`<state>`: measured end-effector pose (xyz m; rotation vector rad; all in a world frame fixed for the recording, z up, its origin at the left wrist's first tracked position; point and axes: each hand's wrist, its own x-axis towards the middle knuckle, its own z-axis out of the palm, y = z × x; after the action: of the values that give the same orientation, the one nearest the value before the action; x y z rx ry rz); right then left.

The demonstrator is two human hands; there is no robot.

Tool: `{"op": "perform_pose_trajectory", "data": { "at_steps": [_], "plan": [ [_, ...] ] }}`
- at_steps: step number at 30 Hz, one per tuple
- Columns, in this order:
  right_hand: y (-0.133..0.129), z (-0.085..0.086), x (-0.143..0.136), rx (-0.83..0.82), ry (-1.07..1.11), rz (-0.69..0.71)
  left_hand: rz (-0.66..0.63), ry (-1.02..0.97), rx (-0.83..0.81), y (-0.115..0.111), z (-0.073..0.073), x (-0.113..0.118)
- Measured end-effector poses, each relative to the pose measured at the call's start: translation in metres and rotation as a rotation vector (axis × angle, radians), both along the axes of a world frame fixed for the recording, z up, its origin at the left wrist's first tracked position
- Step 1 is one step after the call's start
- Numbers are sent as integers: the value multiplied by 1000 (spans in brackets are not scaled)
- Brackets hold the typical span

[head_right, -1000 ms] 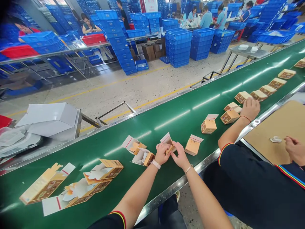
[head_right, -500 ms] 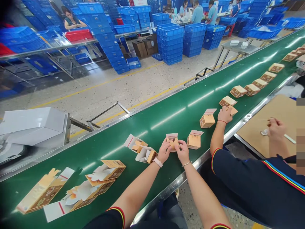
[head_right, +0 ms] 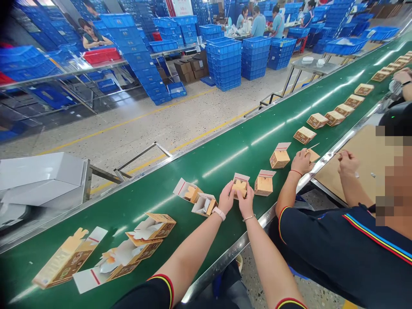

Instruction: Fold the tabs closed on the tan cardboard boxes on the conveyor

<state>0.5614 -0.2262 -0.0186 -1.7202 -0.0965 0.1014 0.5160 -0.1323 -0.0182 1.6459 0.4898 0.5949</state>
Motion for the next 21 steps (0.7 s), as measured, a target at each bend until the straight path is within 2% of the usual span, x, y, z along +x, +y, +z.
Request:
{"op": "perform_pose_trajectory", "data": {
  "at_steps": [3,7,9,12,14,17,21],
  "plan": [
    [-13,2,6,47,-5,67,-68,-1,262,-2,-2,-2],
    [-21,5,21,155,72,175,-67,28,315,-2,1,4],
    [-17,5,28,136,116,117,-16,50,223,-1,7,12],
    [-6,1,34,89,145,-48,101,148,-28,-2,16,30],
    [2,-3,35,77,166,-136,147,216,-139,-4,20,42],
    [9,-8,38,76,212,-214,173,293,-215,-6,19,55],
    [13,-8,51,81,263,-235,196,396,-277,-7,20,72]
  ]
}}
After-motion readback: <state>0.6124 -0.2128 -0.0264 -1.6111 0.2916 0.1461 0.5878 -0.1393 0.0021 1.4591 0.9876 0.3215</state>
